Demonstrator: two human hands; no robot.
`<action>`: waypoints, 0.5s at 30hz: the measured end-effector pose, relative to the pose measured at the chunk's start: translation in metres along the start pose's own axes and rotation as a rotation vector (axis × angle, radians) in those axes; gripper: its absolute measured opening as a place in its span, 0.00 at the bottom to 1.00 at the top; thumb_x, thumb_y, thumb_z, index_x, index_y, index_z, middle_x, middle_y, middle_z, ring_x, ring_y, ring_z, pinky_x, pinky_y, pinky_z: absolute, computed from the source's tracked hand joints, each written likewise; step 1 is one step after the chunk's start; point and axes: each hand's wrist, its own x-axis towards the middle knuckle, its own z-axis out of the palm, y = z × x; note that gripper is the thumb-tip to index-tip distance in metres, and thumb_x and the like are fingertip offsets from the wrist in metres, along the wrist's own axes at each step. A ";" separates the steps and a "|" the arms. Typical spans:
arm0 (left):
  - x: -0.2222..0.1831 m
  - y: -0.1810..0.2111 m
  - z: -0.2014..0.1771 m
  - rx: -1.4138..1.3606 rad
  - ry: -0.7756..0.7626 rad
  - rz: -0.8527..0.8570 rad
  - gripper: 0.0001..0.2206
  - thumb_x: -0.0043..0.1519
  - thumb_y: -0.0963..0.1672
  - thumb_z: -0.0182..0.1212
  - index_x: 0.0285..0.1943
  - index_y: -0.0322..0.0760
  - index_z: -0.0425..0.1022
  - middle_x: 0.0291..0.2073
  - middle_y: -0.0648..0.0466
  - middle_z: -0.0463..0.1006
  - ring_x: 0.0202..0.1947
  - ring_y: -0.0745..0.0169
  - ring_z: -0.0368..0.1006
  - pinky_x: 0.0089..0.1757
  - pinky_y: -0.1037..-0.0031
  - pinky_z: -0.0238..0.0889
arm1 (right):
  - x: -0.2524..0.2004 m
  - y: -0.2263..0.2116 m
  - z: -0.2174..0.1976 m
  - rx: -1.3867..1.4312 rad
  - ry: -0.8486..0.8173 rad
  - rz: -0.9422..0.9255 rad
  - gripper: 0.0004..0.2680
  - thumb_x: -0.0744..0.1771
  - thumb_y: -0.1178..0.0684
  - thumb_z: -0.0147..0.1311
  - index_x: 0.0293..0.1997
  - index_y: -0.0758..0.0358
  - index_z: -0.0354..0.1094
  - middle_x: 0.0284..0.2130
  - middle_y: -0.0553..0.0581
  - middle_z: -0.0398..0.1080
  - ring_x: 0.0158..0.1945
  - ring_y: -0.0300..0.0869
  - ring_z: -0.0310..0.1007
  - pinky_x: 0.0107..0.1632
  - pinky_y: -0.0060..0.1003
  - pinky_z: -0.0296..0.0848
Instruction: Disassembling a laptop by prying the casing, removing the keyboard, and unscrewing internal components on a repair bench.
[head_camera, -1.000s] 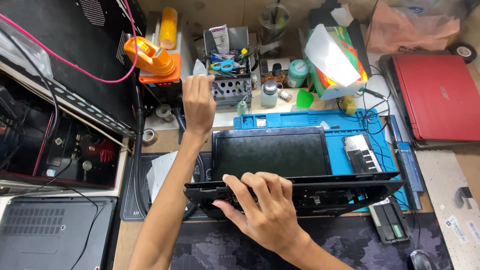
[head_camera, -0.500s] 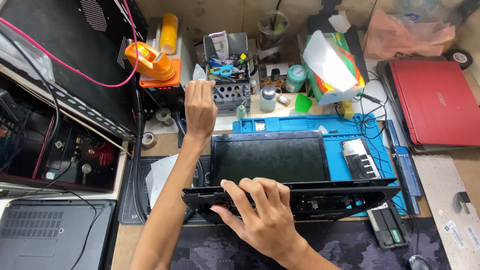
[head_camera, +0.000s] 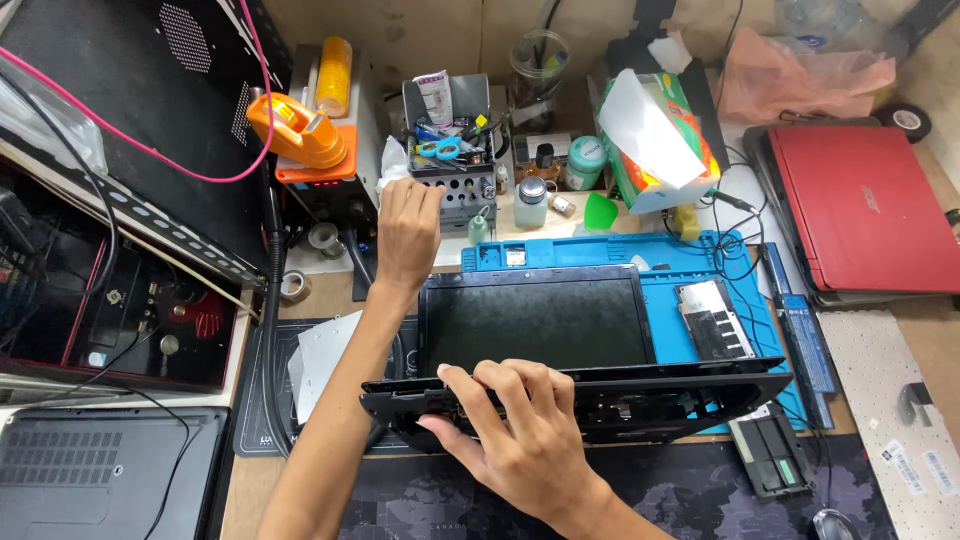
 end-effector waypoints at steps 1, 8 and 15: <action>0.000 0.001 -0.001 -0.001 -0.002 -0.001 0.03 0.65 0.36 0.65 0.45 0.30 0.80 0.34 0.46 0.79 0.42 0.50 0.72 0.47 0.62 0.67 | -0.001 0.000 0.000 0.001 -0.002 0.001 0.15 0.68 0.34 0.61 0.52 0.50 0.73 0.43 0.50 0.66 0.44 0.43 0.67 0.47 0.39 0.59; 0.004 0.005 -0.023 0.091 -0.198 0.068 0.02 0.63 0.39 0.65 0.42 0.33 0.82 0.50 0.40 0.80 0.58 0.37 0.70 0.59 0.50 0.62 | 0.000 -0.001 0.000 -0.001 0.015 -0.002 0.15 0.68 0.35 0.60 0.53 0.49 0.72 0.43 0.49 0.66 0.44 0.42 0.66 0.47 0.38 0.59; -0.007 -0.002 -0.034 0.065 -0.280 0.031 0.11 0.63 0.49 0.68 0.51 0.44 0.80 0.56 0.45 0.79 0.62 0.42 0.69 0.63 0.49 0.55 | 0.001 -0.001 -0.002 -0.012 0.028 -0.009 0.15 0.68 0.35 0.60 0.52 0.49 0.72 0.42 0.49 0.65 0.44 0.42 0.66 0.47 0.39 0.58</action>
